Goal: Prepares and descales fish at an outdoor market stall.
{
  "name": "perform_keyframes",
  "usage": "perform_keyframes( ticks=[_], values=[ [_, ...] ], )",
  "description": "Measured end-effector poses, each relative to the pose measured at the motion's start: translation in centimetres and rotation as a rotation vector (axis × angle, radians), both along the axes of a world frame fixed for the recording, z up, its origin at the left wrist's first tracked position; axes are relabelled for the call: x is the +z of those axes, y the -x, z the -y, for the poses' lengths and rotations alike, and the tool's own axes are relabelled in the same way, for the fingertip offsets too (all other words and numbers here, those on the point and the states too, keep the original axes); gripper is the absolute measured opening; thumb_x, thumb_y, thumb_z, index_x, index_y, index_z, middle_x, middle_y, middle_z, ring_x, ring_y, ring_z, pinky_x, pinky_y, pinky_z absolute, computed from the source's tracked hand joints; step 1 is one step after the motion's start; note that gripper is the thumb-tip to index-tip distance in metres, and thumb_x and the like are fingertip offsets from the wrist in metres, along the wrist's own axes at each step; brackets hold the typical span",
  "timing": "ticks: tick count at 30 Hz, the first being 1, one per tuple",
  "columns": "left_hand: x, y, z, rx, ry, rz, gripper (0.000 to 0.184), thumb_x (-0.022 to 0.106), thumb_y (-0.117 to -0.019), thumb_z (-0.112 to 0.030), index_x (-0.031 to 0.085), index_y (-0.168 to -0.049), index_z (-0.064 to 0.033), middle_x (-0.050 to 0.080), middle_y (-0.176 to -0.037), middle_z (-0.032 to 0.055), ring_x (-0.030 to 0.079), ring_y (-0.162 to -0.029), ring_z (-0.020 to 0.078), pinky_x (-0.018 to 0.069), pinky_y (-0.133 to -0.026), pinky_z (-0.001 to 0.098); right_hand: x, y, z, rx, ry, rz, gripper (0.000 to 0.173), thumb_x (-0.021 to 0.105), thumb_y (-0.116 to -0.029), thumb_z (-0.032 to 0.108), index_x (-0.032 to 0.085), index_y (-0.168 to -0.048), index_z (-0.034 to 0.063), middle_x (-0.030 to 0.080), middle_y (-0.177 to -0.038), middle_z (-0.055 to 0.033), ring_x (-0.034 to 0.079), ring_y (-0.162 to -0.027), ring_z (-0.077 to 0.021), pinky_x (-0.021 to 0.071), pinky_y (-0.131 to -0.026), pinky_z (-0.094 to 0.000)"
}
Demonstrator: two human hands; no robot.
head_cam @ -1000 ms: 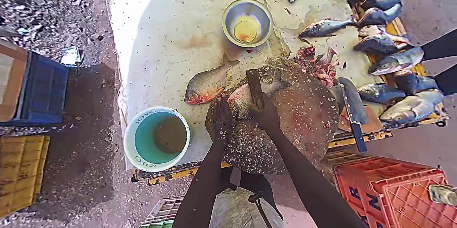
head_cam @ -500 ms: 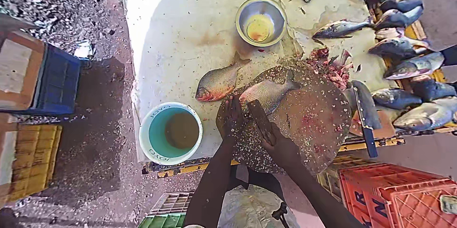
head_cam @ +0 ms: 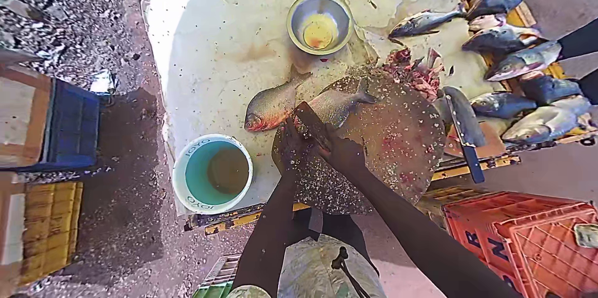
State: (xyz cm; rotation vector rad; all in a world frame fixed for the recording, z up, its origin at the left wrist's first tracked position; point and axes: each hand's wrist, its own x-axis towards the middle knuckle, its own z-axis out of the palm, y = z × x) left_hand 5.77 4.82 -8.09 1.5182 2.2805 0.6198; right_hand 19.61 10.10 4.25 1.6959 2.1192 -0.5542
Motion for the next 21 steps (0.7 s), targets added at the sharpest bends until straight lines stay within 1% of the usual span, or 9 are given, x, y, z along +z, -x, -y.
perform_keyframes(
  ticks=[2,5,7,10,11,13,15,18,21],
  values=[
    [-0.1,-0.5,0.6,0.023,-0.064,0.034,0.094,0.069,-0.097,-0.031,0.009,-0.166,-0.0101,0.028,-0.168,0.0153,0.035,-0.152,0.0291,0.0298,-0.125,0.0478,-2.6,-0.6,-0.8,-0.026,-0.025,-0.073,0.082,0.055,-0.0951,0.067,0.027,-0.163,0.0304,0.074,-0.095,-0.0177,0.072,-0.085,-0.0408,0.0557,-0.067,-0.0615],
    [1.7,-0.3,1.9,-0.072,-0.057,0.016,0.088,0.064,-0.101,-0.034,0.011,-0.166,-0.0081,0.021,-0.171,0.0143,0.025,-0.157,0.0287,0.0224,-0.127,0.0483,-3.6,-5.9,4.9,-0.191,0.125,-0.115,0.082,0.051,-0.0977,0.065,0.019,-0.165,0.0319,0.074,-0.099,-0.0176,0.072,-0.092,-0.0403,0.0557,-0.078,-0.061],
    [3.5,0.1,1.7,-0.115,-0.009,0.043,0.093,0.066,-0.0986,-0.044,0.011,-0.166,-0.0124,0.018,-0.172,0.0115,0.021,-0.158,0.0274,0.0191,-0.128,0.0512,-3.0,-10.0,7.6,-0.344,0.184,-0.239,0.079,0.056,-0.0951,0.065,0.03,-0.162,0.0339,0.074,-0.11,-0.015,0.071,-0.1,-0.0363,0.0552,-0.087,-0.0603],
    [5.5,1.3,-2.7,-0.032,0.14,0.206,0.116,0.074,-0.0837,-0.065,0.006,-0.167,-0.0191,0.043,-0.159,0.018,0.046,-0.143,0.0332,0.0398,-0.116,0.0565,-2.1,-11.8,4.8,-0.555,0.049,-0.565,0.073,0.069,-0.0933,0.055,0.042,-0.157,0.0315,0.073,-0.109,-0.0175,0.071,-0.095,-0.0371,0.0546,-0.083,-0.0643],
    [5.7,2.0,-4.6,0.043,0.17,0.39,0.111,0.072,-0.0858,-0.065,0.01,-0.166,-0.0186,0.044,-0.157,0.0204,0.048,-0.141,0.0341,0.0421,-0.114,0.0559,-2.3,-11.1,2.7,-0.611,0.025,-0.67,0.07,0.07,-0.094,0.052,0.044,-0.155,0.0306,0.072,-0.108,-0.0195,0.07,-0.092,-0.039,0.054,-0.08,-0.0667],
    [6.3,1.9,-7.7,0.289,0.209,0.772,0.089,0.07,-0.0883,-0.064,0.043,-0.154,-0.0109,0.055,-0.146,0.0188,0.055,-0.133,0.0309,0.048,-0.108,0.0531,-4.2,-8.9,0.2,-0.735,0.073,-0.82,0.066,0.07,-0.0951,0.052,0.049,-0.152,0.0263,0.069,-0.106,-0.0215,0.067,-0.085,-0.0386,0.0525,-0.072,-0.0635],
    [6.9,0.5,-8.1,0.289,0.336,1.086,0.071,0.067,-0.0888,-0.065,0.059,-0.137,-0.0128,0.068,-0.122,0.0114,0.067,-0.11,0.0239,0.0572,-0.091,0.048,-6.5,-6.6,2.2,-0.857,0.142,-0.902,0.07,0.065,-0.0974,0.054,0.045,-0.156,0.0219,0.069,-0.116,-0.0216,0.068,-0.095,-0.0374,0.0545,-0.083,-0.0622],
    [8.7,-4.4,-6.7,0.181,0.336,1.105,0.051,0.073,-0.0908,-0.047,0.063,-0.129,-0.016,0.069,-0.102,0.0061,0.065,-0.084,0.0161,0.0562,-0.071,0.0358,-7.7,-6.4,4.0,-0.975,0.179,-1.055,0.065,0.064,-0.1013,0.044,0.045,-0.155,0.014,0.067,-0.125,-0.02,0.067,-0.105,-0.03,0.0538,-0.093,-0.052],
    [9.1,-7.6,-2.1,0.332,0.241,1.086,0.051,0.073,-0.0911,-0.02,0.055,-0.138,-0.0143,0.067,-0.104,0.0088,0.062,-0.078,0.0143,0.054,-0.066,0.0325,-6.9,-9.5,6.3,-1.022,0.361,-1.085,0.06,0.062,-0.1033,0.041,0.044,-0.156,0.0195,0.068,-0.111,-0.0165,0.064,-0.074,-0.0229,0.0564,-0.068,-0.0438]
  ],
)
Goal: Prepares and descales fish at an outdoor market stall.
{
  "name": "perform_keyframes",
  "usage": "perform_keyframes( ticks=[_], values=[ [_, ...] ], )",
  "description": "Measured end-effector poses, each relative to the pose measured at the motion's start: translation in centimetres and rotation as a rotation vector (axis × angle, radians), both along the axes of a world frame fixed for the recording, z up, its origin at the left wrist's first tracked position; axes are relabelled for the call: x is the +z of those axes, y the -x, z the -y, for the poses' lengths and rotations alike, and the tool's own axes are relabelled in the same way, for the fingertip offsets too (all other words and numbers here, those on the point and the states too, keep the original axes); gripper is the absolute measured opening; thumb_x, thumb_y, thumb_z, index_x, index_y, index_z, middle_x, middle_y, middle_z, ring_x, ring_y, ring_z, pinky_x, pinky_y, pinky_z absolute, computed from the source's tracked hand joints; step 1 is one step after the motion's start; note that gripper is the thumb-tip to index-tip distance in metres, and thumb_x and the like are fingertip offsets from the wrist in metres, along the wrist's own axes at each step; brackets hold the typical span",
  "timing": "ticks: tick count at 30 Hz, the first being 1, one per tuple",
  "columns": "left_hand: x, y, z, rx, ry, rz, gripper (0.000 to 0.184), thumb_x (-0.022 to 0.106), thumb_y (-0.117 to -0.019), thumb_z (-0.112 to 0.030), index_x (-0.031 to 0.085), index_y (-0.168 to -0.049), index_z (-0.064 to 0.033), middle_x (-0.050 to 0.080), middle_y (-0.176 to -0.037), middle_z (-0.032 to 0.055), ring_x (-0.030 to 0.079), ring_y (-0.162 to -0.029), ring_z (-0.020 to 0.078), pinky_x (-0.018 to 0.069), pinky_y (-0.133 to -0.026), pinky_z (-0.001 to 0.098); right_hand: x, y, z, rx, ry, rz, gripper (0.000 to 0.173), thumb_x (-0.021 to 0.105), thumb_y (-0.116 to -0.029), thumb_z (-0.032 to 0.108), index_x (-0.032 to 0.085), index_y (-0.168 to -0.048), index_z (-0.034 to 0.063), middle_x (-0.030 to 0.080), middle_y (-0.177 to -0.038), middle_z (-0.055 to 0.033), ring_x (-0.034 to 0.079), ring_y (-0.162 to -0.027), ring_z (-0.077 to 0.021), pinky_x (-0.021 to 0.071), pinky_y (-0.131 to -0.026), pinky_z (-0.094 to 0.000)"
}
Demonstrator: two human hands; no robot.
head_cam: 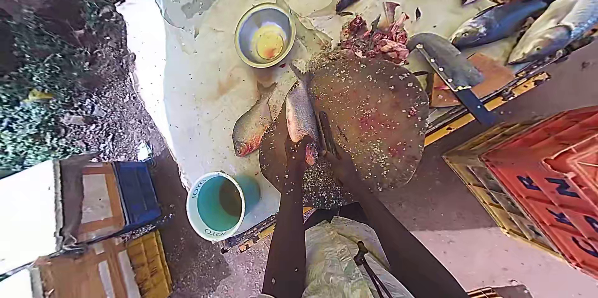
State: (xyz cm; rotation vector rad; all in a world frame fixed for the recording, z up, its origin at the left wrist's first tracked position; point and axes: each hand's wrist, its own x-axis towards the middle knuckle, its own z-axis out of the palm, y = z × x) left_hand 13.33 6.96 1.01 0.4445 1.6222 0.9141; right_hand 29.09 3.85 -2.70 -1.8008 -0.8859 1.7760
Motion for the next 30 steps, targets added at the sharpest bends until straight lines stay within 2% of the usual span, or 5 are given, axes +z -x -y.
perform_keyframes(
  ticks=[9,13,18,26,30],
  values=[
    [5.4,0.5,-1.5,0.171,-0.371,0.368,0.046,0.077,-0.0763,-0.008,0.059,-0.119,-0.0083,0.071,-0.087,0.0044,0.068,-0.071,0.0111,0.0603,-0.066,0.0292,9.0,-0.3,-14.5,-0.055,-0.732,0.149,0.073,0.066,-0.0949,0.058,0.05,-0.154,0.0182,0.069,-0.132,-0.0082,0.069,-0.114,-0.0156,0.0568,-0.1,-0.0434],
    [10.2,3.5,-6.0,0.161,-0.487,0.251,0.066,0.075,-0.08,-0.007,0.044,-0.139,-0.0049,0.067,-0.096,0.0063,0.067,-0.075,0.0112,0.0597,-0.066,0.0274,7.6,0.5,-9.9,-0.14,-0.914,-0.097,0.076,0.069,-0.0948,0.041,0.047,-0.147,-0.0095,0.069,-0.125,-0.0115,0.067,-0.094,-0.0003,0.0565,-0.085,-0.0187],
    [10.4,2.1,-3.9,0.219,-0.531,0.391,0.053,0.077,-0.078,-0.006,0.055,-0.125,-0.0134,0.069,-0.085,0.0045,0.066,-0.062,0.011,0.0577,-0.054,0.027,13.8,1.3,-13.8,-0.034,-0.826,-0.031,0.065,0.064,-0.1002,0.049,0.044,-0.158,0.0245,0.069,-0.11,-0.0074,0.061,-0.07,-0.0123,0.0536,-0.057,-0.0292],
    [10.8,4.4,-2.9,0.223,-0.723,0.459,0.049,0.085,-0.0801,-0.021,0.059,-0.122,-0.0142,0.071,-0.09,0.0051,0.07,-0.069,0.013,0.0613,-0.062,0.0313,12.4,2.0,-8.0,-0.193,-0.762,-0.243,0.056,0.065,-0.1003,0.033,0.052,-0.151,0.0119,0.058,-0.073,-0.0011,0.046,-0.046,-0.0065,0.0433,-0.04,-0.0225],
    [11.6,2.7,-3.0,0.227,-0.776,0.491,0.055,0.082,-0.0853,-0.029,0.055,-0.132,-0.0165,0.071,-0.104,0.0062,0.071,-0.085,0.0147,0.0627,-0.073,0.0353,13.0,4.6,-5.9,-0.15,-0.878,-0.149,0.065,0.07,-0.0969,0.041,0.052,-0.15,0.0072,0.071,-0.109,-0.0075,0.065,-0.074,-0.0081,0.057,-0.063,-0.0252]
  ],
)
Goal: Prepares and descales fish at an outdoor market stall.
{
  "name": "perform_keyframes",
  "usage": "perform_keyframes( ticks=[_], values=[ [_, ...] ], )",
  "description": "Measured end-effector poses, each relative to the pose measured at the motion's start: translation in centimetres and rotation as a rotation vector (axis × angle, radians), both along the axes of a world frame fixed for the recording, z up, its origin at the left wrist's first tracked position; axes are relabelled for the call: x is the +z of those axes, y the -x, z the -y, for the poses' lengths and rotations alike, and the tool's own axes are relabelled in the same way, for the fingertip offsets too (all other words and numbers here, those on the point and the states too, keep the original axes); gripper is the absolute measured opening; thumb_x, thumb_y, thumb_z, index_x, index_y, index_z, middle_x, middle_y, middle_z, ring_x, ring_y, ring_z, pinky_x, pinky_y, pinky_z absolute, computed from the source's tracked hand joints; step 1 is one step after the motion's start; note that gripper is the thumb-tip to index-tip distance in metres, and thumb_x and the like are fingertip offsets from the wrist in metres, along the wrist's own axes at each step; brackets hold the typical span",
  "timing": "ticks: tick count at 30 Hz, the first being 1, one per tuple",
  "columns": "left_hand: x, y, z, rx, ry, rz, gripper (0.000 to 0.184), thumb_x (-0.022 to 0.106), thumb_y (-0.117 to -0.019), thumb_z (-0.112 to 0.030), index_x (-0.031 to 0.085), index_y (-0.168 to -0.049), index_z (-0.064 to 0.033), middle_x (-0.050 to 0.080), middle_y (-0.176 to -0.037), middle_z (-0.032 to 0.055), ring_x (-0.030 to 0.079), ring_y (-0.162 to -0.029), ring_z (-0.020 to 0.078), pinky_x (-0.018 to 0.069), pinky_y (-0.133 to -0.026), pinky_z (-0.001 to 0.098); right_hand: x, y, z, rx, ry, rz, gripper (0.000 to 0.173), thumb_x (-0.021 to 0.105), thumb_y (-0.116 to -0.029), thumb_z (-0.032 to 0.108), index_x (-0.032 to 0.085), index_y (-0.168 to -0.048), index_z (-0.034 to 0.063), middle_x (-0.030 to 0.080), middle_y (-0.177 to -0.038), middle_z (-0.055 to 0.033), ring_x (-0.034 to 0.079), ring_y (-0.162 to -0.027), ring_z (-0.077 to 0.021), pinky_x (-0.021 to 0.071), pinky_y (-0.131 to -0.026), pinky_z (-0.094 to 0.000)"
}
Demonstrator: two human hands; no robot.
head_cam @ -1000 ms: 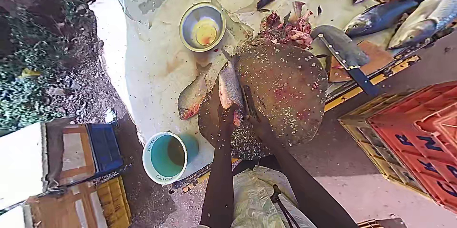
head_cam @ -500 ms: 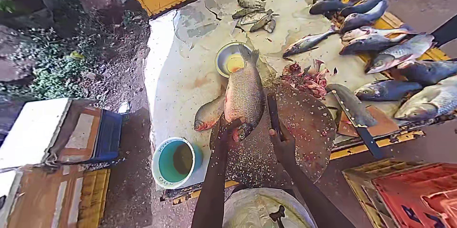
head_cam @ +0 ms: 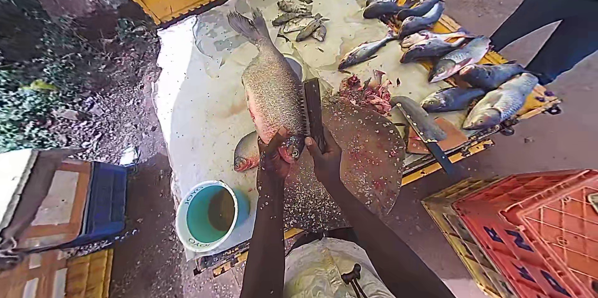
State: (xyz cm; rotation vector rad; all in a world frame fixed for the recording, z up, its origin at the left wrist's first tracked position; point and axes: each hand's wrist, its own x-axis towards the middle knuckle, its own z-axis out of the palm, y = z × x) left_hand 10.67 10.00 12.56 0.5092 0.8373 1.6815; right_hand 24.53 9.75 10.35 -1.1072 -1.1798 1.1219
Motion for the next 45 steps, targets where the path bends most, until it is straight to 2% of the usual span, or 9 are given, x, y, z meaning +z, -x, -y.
perform_keyframes(
  ticks=[8,12,16,22,26,29,35,39,45],
  values=[
    [0.5,-1.0,3.2,-0.036,0.013,0.049,0.051,0.078,-0.0881,-0.033,0.056,-0.132,-0.0186,0.071,-0.106,0.0044,0.072,-0.09,0.0134,0.062,-0.077,0.0338,2.9,-0.8,0.4,-0.009,0.0,0.08,0.064,0.066,-0.1003,0.045,0.044,-0.157,0.0244,0.067,-0.101,-0.0066,0.056,-0.064,-0.011,0.0511,-0.055,-0.0252],
    [1.3,0.9,2.3,-0.04,-0.036,0.175,0.039,0.078,-0.0879,-0.035,0.064,-0.119,-0.0153,0.072,-0.103,0.0069,0.072,-0.09,0.0174,0.0626,-0.078,0.0385,-3.2,-1.4,9.5,0.046,-0.018,0.048,0.07,0.074,-0.0926,0.035,0.051,-0.143,-0.0086,0.073,-0.11,-0.0079,0.069,-0.085,-0.0023,0.0601,-0.078,-0.0209],
    [-1.1,0.2,5.1,-0.113,0.012,0.191,0.039,0.077,-0.0883,-0.037,0.065,-0.12,-0.0172,0.072,-0.108,0.0059,0.072,-0.097,0.0179,0.062,-0.084,0.0403,0.6,-2.9,3.1,-0.017,0.067,-0.008,0.059,0.071,-0.0963,0.042,0.055,-0.149,0.0197,0.06,-0.076,-0.0021,0.045,-0.045,-0.0085,0.0407,-0.038,-0.0242],
    [-0.8,0.8,4.6,-0.051,0.146,0.197,0.024,0.064,-0.0949,-0.023,0.063,-0.114,-0.0086,0.072,-0.099,0.0125,0.072,-0.088,0.0221,0.0626,-0.078,0.0431,-5.3,-2.8,10.5,-0.042,0.11,0.043,0.068,0.074,-0.0918,0.032,0.052,-0.146,-0.0041,0.074,-0.116,-0.009,0.071,-0.088,-0.0041,0.0598,-0.08,-0.0217],
    [-2.8,0.3,7.3,-0.096,0.216,0.182,0.021,0.068,-0.0927,-0.023,0.066,-0.109,-0.0103,0.073,-0.094,0.0106,0.073,-0.083,0.0203,0.0632,-0.073,0.0414,-1.9,-3.6,6.2,-0.107,0.256,0.044,0.059,0.071,-0.0962,0.044,0.056,-0.149,0.0232,0.065,-0.083,-0.0049,0.05,-0.052,-0.0092,0.0443,-0.045,-0.0253],
    [-3.3,-0.2,7.0,-0.09,0.242,0.142,0.023,0.063,-0.094,-0.02,0.063,-0.112,-0.0068,0.072,-0.094,0.0123,0.073,-0.083,0.0211,0.0633,-0.074,0.0419,-3.0,-2.7,5.1,-0.066,0.165,0.1,0.068,0.073,-0.0932,0.048,0.055,-0.15,0.0158,0.073,-0.105,-0.0075,0.068,-0.078,-0.0122,0.0596,-0.069,-0.0334],
    [-9.3,8.1,5.9,-0.446,0.634,-0.837,0.041,0.07,-0.0965,-0.023,0.059,-0.135,-0.0121,0.069,-0.119,0.0061,0.066,-0.105,0.0149,0.0556,-0.09,0.0359,-9.2,-10.5,12.0,-0.143,0.532,0.359,0.065,0.073,-0.0942,0.044,0.055,-0.15,0.0143,0.073,-0.118,-0.0138,0.071,-0.095,-0.0214,0.0581,-0.087,-0.0459],
    [-14.8,5.4,6.3,-0.532,0.377,-1.962,0.092,0.072,-0.0874,-0.054,0.026,-0.164,-0.0296,0.02,-0.172,0.0103,0.014,-0.157,0.042,0.0136,-0.122,0.0683,-8.5,-13.5,-2.5,-0.063,0.548,0.776,0.074,0.061,-0.0924,0.07,0.047,-0.155,0.0338,0.071,-0.122,-0.0187,0.069,-0.107,-0.0414,0.0515,-0.088,-0.0691],
    [-18.0,5.9,4.3,-0.315,0.321,-2.062,0.063,0.06,-0.0961,-0.022,0.043,-0.155,-0.0353,0.043,-0.16,0.0095,0.042,-0.147,0.0353,0.0335,-0.117,0.0597,-10.7,-4.8,7.4,0.084,0.65,0.667,0.077,0.066,-0.0958,0.054,0.04,-0.16,0.0189,0.072,-0.117,-0.0176,0.071,-0.103,-0.0337,0.0557,-0.091,-0.0567]
  ],
)
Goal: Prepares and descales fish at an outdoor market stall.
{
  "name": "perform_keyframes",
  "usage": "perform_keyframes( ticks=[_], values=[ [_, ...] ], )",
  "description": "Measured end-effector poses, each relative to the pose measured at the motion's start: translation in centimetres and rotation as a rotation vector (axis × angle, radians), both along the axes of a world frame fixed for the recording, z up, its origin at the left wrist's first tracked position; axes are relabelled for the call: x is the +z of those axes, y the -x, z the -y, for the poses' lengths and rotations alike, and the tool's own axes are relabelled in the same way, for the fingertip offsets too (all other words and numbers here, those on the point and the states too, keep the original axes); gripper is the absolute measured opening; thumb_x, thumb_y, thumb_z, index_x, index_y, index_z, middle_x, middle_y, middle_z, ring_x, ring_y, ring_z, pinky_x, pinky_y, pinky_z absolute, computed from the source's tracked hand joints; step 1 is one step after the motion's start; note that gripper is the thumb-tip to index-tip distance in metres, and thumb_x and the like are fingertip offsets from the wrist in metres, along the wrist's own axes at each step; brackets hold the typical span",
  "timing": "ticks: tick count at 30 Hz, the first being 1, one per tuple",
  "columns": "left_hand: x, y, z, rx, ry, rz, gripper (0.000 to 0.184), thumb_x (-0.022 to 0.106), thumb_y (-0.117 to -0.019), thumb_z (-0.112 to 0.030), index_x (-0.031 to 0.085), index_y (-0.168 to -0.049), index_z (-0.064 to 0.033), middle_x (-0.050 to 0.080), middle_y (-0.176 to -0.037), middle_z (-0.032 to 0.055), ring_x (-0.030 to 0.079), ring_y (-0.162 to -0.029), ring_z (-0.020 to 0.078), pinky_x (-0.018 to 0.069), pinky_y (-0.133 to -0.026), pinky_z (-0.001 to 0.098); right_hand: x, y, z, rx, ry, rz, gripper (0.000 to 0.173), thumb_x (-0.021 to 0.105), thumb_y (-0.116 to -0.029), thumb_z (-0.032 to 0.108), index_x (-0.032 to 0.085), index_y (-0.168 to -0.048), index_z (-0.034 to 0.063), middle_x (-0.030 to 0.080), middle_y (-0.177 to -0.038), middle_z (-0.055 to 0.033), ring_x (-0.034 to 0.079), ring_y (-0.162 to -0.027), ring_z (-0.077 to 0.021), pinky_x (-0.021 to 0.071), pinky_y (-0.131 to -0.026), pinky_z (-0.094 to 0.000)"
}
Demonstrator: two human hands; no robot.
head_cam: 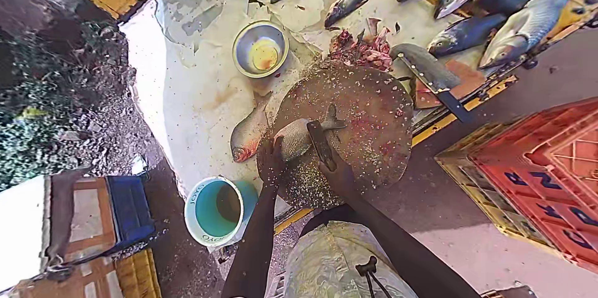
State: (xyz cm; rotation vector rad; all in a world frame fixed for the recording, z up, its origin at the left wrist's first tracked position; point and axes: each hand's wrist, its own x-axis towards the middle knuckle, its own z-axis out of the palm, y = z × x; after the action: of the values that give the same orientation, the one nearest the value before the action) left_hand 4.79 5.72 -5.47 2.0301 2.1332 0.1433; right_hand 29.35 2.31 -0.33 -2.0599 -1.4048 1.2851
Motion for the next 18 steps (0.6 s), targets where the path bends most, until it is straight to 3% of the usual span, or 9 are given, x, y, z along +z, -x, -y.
perform_keyframes(
  ticks=[2,3,5,8,10,12,15,17,18],
  values=[
    [0.3,0.9,-0.2,0.0,0.016,0.035,0.061,0.058,-0.0975,-0.017,0.045,-0.153,-0.0383,0.048,-0.157,0.0123,0.045,-0.145,0.0346,0.0353,-0.117,0.0596,1.0,-0.2,3.9,-0.004,0.004,-0.134,0.079,0.069,-0.094,0.051,0.043,-0.158,0.0146,0.068,-0.131,-0.0142,0.068,-0.115,-0.0252,0.0531,-0.103,-0.0476],
    [0.6,0.9,-1.2,0.008,0.009,0.044,0.061,0.059,-0.0975,-0.019,0.045,-0.153,-0.0395,0.048,-0.157,0.0121,0.045,-0.145,0.0345,0.0353,-0.117,0.0602,1.0,-1.3,1.7,-0.032,-0.032,-0.15,0.078,0.071,-0.0933,0.051,0.044,-0.158,0.0166,0.07,-0.128,-0.0134,0.07,-0.109,-0.0237,0.0553,-0.098,-0.0466],
    [1.2,0.3,0.6,0.007,0.044,0.079,0.067,0.063,-0.0955,-0.022,0.04,-0.156,-0.0384,0.042,-0.161,0.012,0.041,-0.147,0.0357,0.0337,-0.117,0.0624,-0.1,-3.3,-3.5,-0.11,-0.071,-0.1,0.076,0.071,-0.0945,0.052,0.043,-0.158,0.022,0.071,-0.115,-0.0195,0.07,-0.092,-0.0327,0.0565,-0.082,-0.0567],
    [1.4,0.0,0.8,0.057,0.057,0.106,0.067,0.059,-0.0973,-0.015,0.04,-0.155,-0.0414,0.048,-0.157,0.008,0.046,-0.144,0.0328,0.0373,-0.115,0.0608,-1.1,-1.4,-4.9,-0.076,-0.049,0.021,0.078,0.068,-0.095,0.055,0.04,-0.159,0.0206,0.072,-0.111,-0.0214,0.07,-0.095,-0.0395,0.0542,-0.084,-0.0647],
    [3.8,1.1,-0.9,0.046,0.056,0.213,0.058,0.058,-0.0976,-0.008,0.053,-0.149,-0.0335,0.061,-0.143,0.0112,0.058,-0.13,0.0372,0.0448,-0.106,0.0637,0.8,0.8,0.2,-0.029,-0.085,-0.107,0.077,0.069,-0.0946,0.051,0.042,-0.158,0.0157,0.072,-0.119,-0.0146,0.071,-0.103,-0.0257,0.057,-0.093,-0.0497],
    [9.2,2.1,2.2,0.047,0.303,0.424,0.046,0.062,-0.0989,-0.011,0.059,-0.144,-0.0168,0.061,-0.14,0.0189,0.055,-0.131,0.0407,0.0396,-0.109,0.0644,2.8,-0.9,4.1,0.001,-0.049,-0.285,0.075,0.074,-0.0933,0.044,0.046,-0.156,0.0136,0.07,-0.127,-0.0115,0.071,-0.107,-0.0172,0.0572,-0.096,-0.0392],
    [8.6,3.6,5.7,0.089,0.398,0.706,0.068,0.079,-0.086,-0.039,0.057,-0.141,-0.0049,0.067,-0.13,0.0144,0.063,-0.121,0.0209,0.0489,-0.108,0.0431,2.8,-3.5,-1.2,0.016,-0.057,-0.155,0.07,0.074,-0.094,0.046,0.05,-0.154,0.0185,0.071,-0.118,-0.0191,0.071,-0.096,-0.0317,0.0565,-0.087,-0.0558],
    [6.4,2.0,9.6,0.224,0.384,0.861,0.073,0.082,-0.0843,-0.036,0.053,-0.14,-0.0002,0.068,-0.122,0.014,0.067,-0.107,0.0153,0.0549,-0.098,0.0356,1.9,-1.9,-1.8,0.169,-0.028,-0.004,0.067,0.07,-0.0956,0.049,0.051,-0.15,0.0157,0.07,-0.109,-0.0246,0.069,-0.095,-0.0422,0.0534,-0.084,-0.0662],
    [6.1,1.5,11.1,0.305,0.382,0.886,0.075,0.083,-0.0829,-0.033,0.051,-0.141,0.0013,0.068,-0.118,0.0147,0.068,-0.101,0.0153,0.0562,-0.093,0.0346,2.4,-0.1,-1.1,0.291,-0.009,0.028,0.068,0.067,-0.0964,0.051,0.048,-0.153,0.0203,0.072,-0.112,-0.0203,0.07,-0.101,-0.038,0.0548,-0.088,-0.0626]
  ],
)
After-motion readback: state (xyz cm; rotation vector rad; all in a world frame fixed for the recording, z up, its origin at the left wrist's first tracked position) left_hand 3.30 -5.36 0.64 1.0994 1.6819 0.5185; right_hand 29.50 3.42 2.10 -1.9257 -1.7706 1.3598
